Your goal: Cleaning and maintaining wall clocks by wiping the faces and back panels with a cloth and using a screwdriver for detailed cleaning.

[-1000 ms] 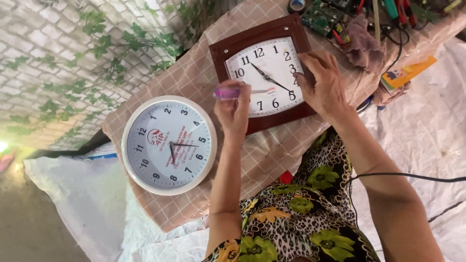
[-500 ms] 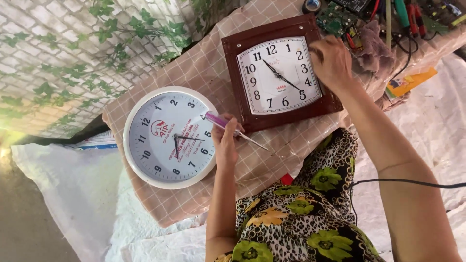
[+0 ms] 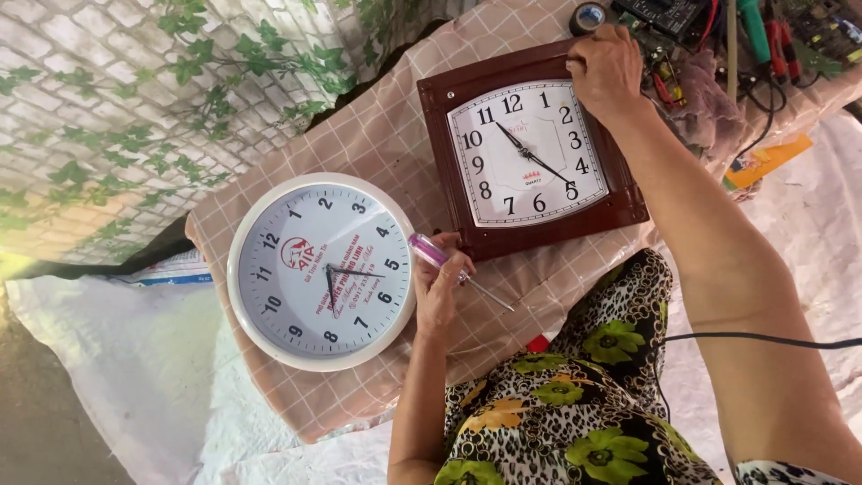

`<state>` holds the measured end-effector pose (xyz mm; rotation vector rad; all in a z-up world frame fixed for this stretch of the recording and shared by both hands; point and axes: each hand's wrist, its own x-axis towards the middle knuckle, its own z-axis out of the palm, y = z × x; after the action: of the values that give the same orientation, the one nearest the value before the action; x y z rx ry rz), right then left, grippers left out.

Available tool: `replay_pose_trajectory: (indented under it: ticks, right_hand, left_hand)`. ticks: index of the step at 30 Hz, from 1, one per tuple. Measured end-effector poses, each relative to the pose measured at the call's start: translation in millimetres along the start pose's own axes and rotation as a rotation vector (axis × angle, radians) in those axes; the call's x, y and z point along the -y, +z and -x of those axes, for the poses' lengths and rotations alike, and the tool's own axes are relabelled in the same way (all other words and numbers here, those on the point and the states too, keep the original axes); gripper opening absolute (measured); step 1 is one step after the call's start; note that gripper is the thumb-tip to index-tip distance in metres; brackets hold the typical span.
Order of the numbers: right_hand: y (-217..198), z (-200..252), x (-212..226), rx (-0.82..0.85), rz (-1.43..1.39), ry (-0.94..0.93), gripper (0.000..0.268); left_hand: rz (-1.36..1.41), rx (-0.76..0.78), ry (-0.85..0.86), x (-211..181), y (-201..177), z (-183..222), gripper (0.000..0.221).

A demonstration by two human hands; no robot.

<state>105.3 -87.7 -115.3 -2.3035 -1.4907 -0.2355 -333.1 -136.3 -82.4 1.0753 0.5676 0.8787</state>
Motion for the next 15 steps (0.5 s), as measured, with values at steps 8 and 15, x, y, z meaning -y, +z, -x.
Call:
replay_pose_trajectory:
  ticks: [8,15]
  right_hand:
    - [15,-4,-14,-0.057,0.007,-0.112,0.014]
    - [1,-9,-14,0.052,0.041,-0.221,0.019]
  left_hand:
    - [0.045,0.009,0.001,7,-3,-1,0.042]
    - [0.030,0.008,0.007,11,-6,0,0.042]
